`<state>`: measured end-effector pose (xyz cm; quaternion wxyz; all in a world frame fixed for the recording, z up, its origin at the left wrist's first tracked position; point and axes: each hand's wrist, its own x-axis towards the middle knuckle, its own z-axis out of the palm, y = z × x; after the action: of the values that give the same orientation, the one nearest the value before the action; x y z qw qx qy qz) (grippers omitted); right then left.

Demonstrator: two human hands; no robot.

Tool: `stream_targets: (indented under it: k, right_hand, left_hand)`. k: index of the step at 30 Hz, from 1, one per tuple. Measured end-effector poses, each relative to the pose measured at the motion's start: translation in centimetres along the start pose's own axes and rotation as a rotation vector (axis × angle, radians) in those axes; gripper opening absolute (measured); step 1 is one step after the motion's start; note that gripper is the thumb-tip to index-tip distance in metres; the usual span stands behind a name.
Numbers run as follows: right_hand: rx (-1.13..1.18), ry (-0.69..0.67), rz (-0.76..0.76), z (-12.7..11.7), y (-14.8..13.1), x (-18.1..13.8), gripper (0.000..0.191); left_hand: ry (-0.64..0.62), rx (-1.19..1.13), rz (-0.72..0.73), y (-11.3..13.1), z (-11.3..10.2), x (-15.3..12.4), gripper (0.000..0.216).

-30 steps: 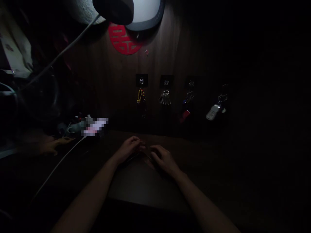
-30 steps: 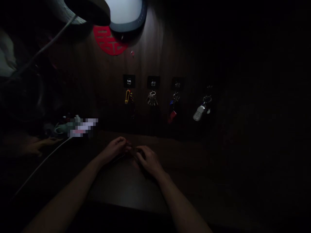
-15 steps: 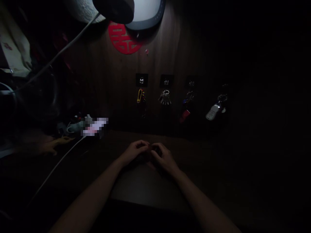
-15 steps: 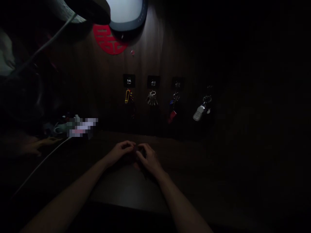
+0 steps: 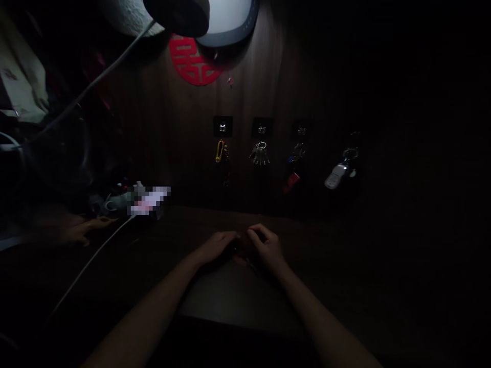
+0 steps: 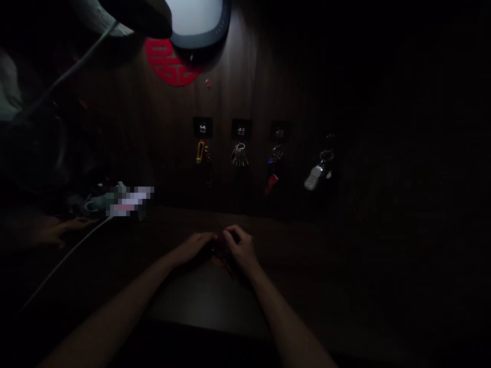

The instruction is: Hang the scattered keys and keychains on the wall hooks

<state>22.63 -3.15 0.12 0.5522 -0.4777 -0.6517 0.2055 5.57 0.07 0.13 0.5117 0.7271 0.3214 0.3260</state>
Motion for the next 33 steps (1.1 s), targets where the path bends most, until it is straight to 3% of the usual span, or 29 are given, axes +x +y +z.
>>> stream_targets:
  k: [3,7,11,15,18,21,26,33]
  right_hand:
    - [0.084,0.112,0.061,0.0,0.0,0.3,0.024]
    - [0.241,0.116,0.142,0.1,-0.1,0.6,0.027]
    - [0.33,0.094,0.18,0.1,0.1,0.8,0.03]
    - [0.334,0.177,0.192,-0.1,1.1,1.2,0.032]
    - [0.297,0.256,0.239,-0.2,2.2,1.6,0.035]
    - [0.282,0.251,0.287,-0.2,2.9,1.7,0.035]
    - [0.287,0.21,0.317,-0.1,2.7,1.7,0.036]
    - [0.285,0.167,0.32,0.1,3.0,1.7,0.04]
  left_hand:
    - [-0.057,0.088,0.001,0.0,0.1,-0.3,0.028]
    - [-0.135,0.128,0.045,0.0,0.2,-0.6,0.033]
    - [-0.102,0.101,0.075,-0.1,0.3,-0.5,0.024]
    - [-0.035,0.066,0.044,-0.1,0.2,-0.3,0.021]
    - [0.009,-0.072,-0.021,0.0,0.2,-0.4,0.035]
    - [0.012,-0.282,-0.091,0.1,0.2,-0.4,0.045]
    - [0.021,-0.509,-0.159,0.2,0.0,-0.3,0.039]
    - [0.068,-0.627,-0.161,0.4,-0.5,-0.2,0.036]
